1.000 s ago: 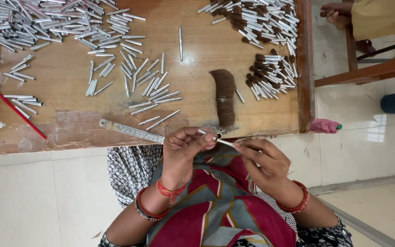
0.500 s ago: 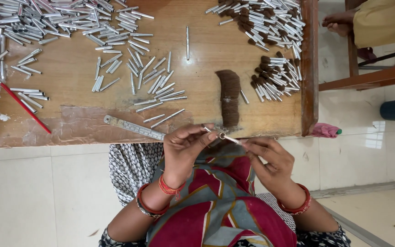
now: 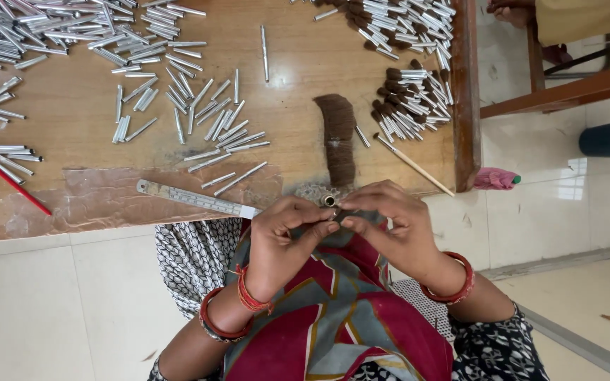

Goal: Assembling small hand brushes by inserting bristles into metal ferrules.

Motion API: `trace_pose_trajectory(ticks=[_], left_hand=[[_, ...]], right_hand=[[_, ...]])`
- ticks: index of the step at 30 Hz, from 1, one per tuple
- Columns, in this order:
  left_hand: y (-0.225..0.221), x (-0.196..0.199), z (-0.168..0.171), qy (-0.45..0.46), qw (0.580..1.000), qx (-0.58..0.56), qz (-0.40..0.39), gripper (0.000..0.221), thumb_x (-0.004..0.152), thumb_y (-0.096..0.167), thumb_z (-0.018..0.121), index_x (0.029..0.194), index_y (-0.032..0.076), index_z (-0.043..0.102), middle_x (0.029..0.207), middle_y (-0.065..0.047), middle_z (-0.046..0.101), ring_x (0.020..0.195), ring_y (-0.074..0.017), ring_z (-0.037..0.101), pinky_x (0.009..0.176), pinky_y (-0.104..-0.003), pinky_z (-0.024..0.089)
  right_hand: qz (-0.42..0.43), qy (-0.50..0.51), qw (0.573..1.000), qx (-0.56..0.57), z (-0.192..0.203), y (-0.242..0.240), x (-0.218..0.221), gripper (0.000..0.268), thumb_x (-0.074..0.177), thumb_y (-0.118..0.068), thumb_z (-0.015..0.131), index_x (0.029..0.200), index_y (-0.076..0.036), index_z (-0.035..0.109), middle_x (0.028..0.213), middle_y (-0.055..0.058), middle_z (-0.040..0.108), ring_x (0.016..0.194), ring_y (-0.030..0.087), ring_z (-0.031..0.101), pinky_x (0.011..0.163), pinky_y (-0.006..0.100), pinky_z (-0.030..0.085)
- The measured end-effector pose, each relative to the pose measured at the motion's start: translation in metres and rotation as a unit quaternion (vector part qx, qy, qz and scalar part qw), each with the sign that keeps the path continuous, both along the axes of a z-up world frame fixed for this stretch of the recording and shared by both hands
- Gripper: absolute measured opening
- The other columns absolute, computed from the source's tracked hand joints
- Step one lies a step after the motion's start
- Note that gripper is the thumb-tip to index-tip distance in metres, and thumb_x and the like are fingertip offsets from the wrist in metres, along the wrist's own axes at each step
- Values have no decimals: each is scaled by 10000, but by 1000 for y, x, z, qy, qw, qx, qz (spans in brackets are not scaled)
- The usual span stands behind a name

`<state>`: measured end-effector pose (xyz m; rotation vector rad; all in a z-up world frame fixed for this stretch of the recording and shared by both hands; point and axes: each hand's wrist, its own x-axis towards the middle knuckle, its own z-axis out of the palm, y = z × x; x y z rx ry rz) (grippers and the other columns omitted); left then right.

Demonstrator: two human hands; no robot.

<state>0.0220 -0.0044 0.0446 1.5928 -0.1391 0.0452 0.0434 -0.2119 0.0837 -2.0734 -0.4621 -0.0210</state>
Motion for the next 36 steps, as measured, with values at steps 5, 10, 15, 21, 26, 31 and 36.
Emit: trace_pose_trajectory(ticks=[5, 10, 15, 21, 26, 31, 36], left_hand=[[0, -4, 2, 2, 1000, 19, 2, 168, 799, -11, 861, 939, 29, 778, 879, -61, 727, 784, -141, 705, 690, -256, 565], [0, -5, 1, 0, 1000, -8, -24, 155, 824, -43, 832, 939, 17, 749, 892, -62, 718, 805, -148, 710, 719, -261, 573], [-3, -7, -5, 0, 999, -31, -42, 181, 846, -89, 786, 983, 14, 725, 936, -66, 698, 840, -160, 689, 742, -273, 562], [-1, -6, -6, -21, 998, -33, -55, 227, 859, -100, 766, 1034, 37, 724, 965, -62, 687, 856, -172, 680, 754, -280, 550], [0, -8, -8, -25, 997, -38, -59, 235, 865, -103, 763, 1047, 41, 725, 981, -68, 688, 877, -177, 680, 766, -285, 553], [2, -16, -8, -7, 998, -54, -40, 234, 876, -97, 766, 1063, 28, 703, 1001, -87, 693, 889, -179, 715, 761, -291, 596], [14, -25, -21, -175, 980, 95, -19, 220, 870, -37, 755, 1069, -6, 668, 995, -108, 712, 889, -226, 746, 735, -322, 612]], right_hand=[[45, 48, 997, 35, -7, 5, -1, 170, 870, -46, 804, 1022, -37, 730, 1056, 79, 771, 1031, 228, 732, 900, 341, 564], [25, 53, 998, 24, -5, 8, -4, 131, 868, -42, 807, 984, -46, 746, 983, 69, 772, 949, 208, 743, 834, 325, 571], [1, 65, 998, 24, -2, 11, -5, 98, 875, -30, 797, 946, -34, 730, 947, 73, 767, 910, 197, 732, 789, 314, 566], [-22, 135, 987, 83, -6, 12, -8, 64, 899, -10, 763, 942, -11, 716, 956, 68, 743, 881, 169, 713, 761, 294, 571], [-23, 113, 992, 45, -3, 12, -11, 63, 906, -1, 764, 938, 2, 710, 955, 76, 748, 907, 161, 697, 799, 287, 549], [2, 144, 987, 77, 6, 18, -14, 84, 939, -7, 724, 1020, 2, 704, 1036, 96, 716, 970, 200, 688, 847, 301, 549], [56, 57, 997, -24, 0, 22, -24, 124, 896, -10, 716, 1018, -20, 699, 1042, 102, 750, 983, 270, 725, 853, 358, 560]])
